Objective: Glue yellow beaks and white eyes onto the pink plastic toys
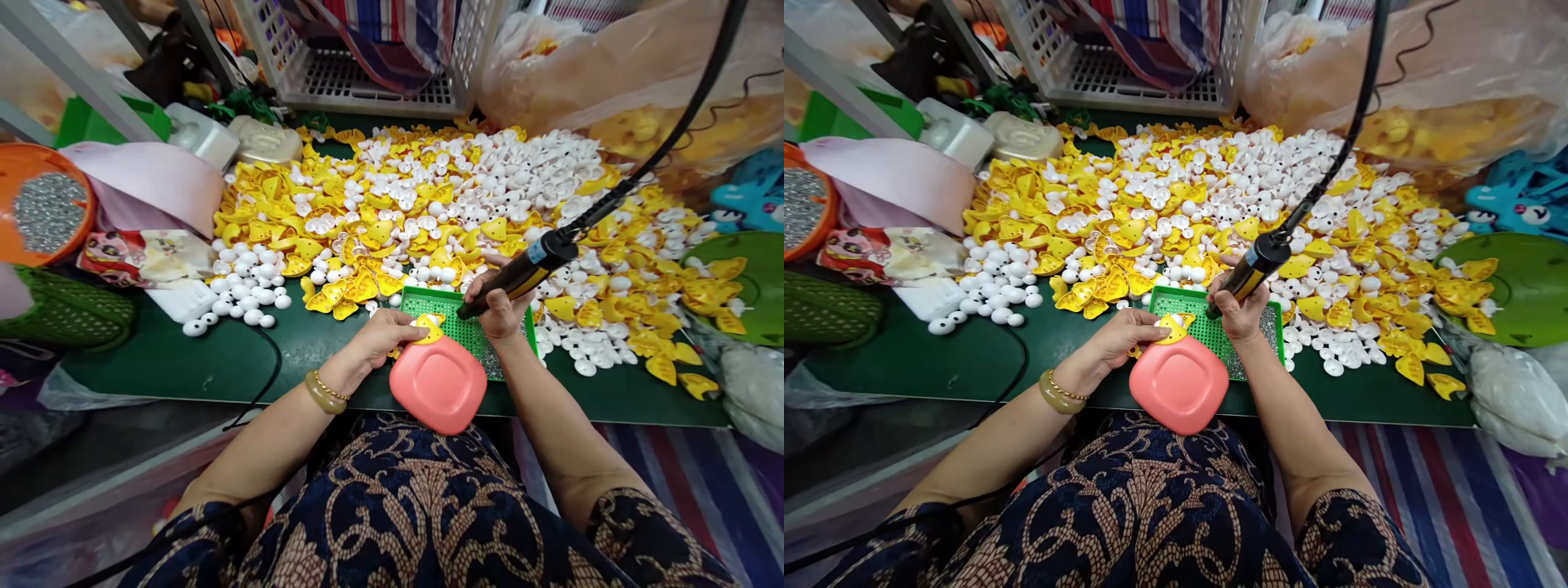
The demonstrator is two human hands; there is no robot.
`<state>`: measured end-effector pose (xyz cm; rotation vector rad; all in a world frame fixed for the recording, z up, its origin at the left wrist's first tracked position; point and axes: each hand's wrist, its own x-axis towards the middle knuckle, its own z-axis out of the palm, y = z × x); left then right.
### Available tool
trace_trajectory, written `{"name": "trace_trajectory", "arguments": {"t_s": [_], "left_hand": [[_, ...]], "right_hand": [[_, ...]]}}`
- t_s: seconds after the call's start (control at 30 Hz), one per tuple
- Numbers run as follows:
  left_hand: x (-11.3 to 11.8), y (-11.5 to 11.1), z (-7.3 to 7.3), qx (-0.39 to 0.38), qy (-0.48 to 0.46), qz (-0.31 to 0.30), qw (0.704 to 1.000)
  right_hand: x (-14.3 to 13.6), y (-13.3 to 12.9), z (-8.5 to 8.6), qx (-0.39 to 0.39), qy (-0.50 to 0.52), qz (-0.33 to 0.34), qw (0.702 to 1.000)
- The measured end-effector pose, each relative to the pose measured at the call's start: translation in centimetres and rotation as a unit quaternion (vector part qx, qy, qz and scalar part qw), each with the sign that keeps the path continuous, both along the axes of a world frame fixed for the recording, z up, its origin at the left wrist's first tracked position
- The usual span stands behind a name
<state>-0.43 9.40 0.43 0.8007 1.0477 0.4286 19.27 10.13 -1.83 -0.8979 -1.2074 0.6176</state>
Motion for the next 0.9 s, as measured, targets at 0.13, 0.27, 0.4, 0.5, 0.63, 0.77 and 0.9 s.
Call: {"name": "trace_trajectory", "arguments": {"t_s": [0.13, 0.27, 0.4, 0.5, 0.63, 0.77, 0.9], "left_hand": [[0.1, 0.1, 0.1, -0.005, 0.000, -0.011, 1.000], [0.3, 0.2, 0.4, -0.001, 0.008, -0.013, 1.000], [0.5, 0.1, 0.4, 0.013, 0.021, -0.024, 0.999], [0.6, 0.0, 0.0, 0.015, 0.022, -0.024, 0.999], [0.6, -0.1, -0.4, 0.031, 0.015, -0.017, 0.999], [0.6, -0.2, -0.4, 0.034, 0.017, -0.021, 0.999], [0.5, -0.3, -0.2, 0.043, 0.012, -0.023, 0.999]], "right_hand": [[-0.1, -0.2, 0.8, 0.001, 0.013, -0.003, 1.000], [-0.4, -1.5, 4.3, 0.040, 0.046, -0.014, 0.998], [-1.8, -3.8, 8.1, 0.062, 0.048, 0.016, 0.997], [-3.3, -5.1, 9.0, 0.062, 0.054, 0.057, 0.995], [-4.3, -5.4, 8.3, 0.052, 0.079, 0.121, 0.988], [-4.4, -5.0, 7.5, 0.042, 0.072, 0.127, 0.988], [-4.6, -5.0, 7.0, 0.004, 0.054, 0.112, 0.992]]}}
